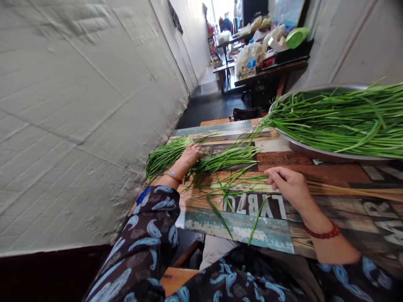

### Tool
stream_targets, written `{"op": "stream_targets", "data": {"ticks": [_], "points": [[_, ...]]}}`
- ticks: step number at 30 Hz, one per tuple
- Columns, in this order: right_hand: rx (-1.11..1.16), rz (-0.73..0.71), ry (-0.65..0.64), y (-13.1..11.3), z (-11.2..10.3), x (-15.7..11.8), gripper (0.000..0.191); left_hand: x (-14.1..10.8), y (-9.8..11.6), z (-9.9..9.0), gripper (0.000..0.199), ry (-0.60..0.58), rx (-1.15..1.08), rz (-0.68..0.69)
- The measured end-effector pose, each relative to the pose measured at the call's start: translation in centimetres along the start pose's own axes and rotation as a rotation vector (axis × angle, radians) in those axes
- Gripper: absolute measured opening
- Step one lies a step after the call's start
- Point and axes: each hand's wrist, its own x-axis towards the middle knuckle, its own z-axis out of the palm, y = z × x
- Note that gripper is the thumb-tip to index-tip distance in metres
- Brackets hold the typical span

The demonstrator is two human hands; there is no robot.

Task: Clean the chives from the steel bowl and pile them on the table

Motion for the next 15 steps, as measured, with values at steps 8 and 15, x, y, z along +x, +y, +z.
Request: {"op": "stream_targets", "data": {"ticks": [8,15], "points": [[0.075,0.026,-0.016,0.1,-0.3,-0.1,0.044,-0.7,6.2,-7.6,0.034,0.264,0.030,-0.044],[0.102,0.014,0.005,0.7,-0.3,0.0,0.043,-6.8,13.0,-10.5,0.023,0.422,0.009,-0.091]]}}
